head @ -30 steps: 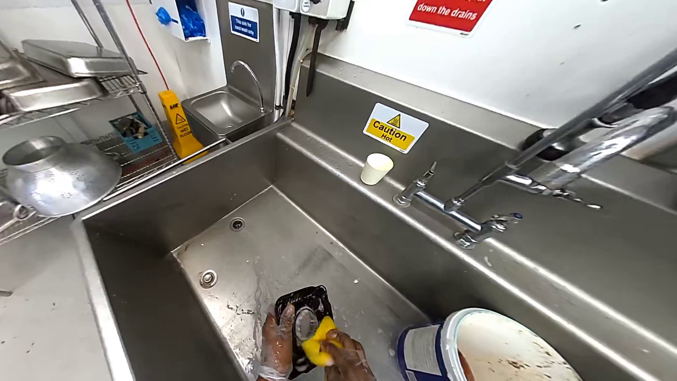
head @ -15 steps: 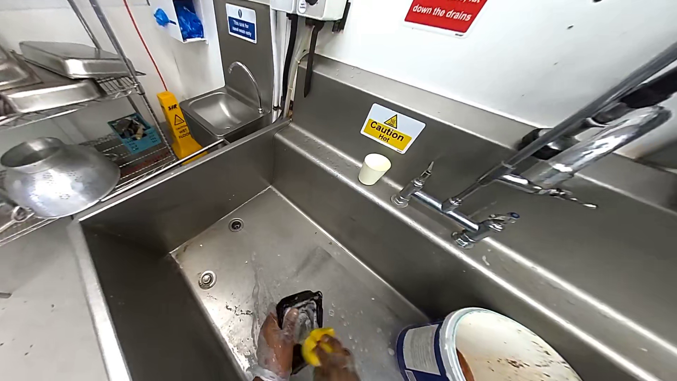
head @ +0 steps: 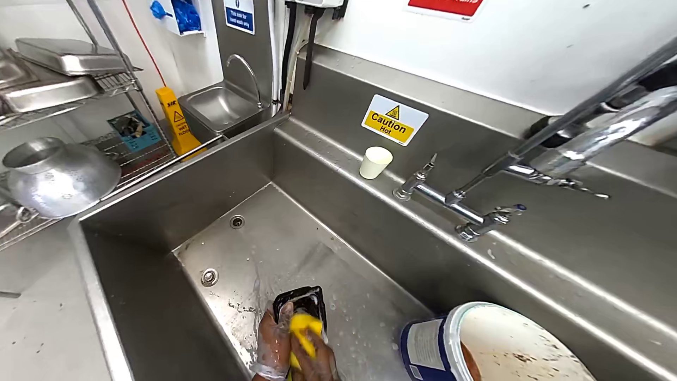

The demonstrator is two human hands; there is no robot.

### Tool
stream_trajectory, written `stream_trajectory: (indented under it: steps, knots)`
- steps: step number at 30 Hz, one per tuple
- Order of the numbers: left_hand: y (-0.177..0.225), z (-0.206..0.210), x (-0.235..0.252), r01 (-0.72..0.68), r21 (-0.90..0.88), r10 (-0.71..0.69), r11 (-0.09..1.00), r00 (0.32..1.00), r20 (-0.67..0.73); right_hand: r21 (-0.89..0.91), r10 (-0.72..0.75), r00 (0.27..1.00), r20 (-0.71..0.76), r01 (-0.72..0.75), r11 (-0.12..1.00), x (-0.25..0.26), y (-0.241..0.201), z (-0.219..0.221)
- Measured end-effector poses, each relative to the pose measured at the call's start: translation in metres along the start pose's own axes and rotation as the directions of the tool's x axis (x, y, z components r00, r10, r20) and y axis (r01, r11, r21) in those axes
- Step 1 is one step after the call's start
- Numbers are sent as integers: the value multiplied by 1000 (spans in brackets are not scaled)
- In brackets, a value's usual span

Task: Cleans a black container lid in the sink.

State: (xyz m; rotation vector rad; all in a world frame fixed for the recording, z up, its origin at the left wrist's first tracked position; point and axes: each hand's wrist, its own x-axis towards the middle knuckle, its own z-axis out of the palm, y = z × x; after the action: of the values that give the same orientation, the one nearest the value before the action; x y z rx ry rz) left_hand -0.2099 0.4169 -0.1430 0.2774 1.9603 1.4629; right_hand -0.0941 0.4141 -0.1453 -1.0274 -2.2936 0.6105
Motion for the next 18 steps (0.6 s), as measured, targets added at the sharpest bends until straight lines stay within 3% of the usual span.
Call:
stream_trajectory:
  steps: [4,8,10,14,16,18]
  knots:
    - [3,0,3,6,-27,-6,1000,1000,4,175,183,981,67,-192,966,-19,36,-6]
    - [7,6,-6,-6,-107,11,994,999,43,213,347,931,111,-364,907,25,41,-32]
    - [3,8,-8,3,-111,7,994,996,93,182,239,967,86,-251,951,36,23,-31]
    - [7,1,2,79,-246,-85,966,996,-13,135,76,986,152,-96,986,9,-1,-20]
    - [12,-3,6,52,-263,-69,963,996,-56,143,72,993,92,-85,986,-4,13,-15]
    - [12,0,1,37,-241,-47,970,998,-35,123,189,977,98,-200,972,-2,32,-28]
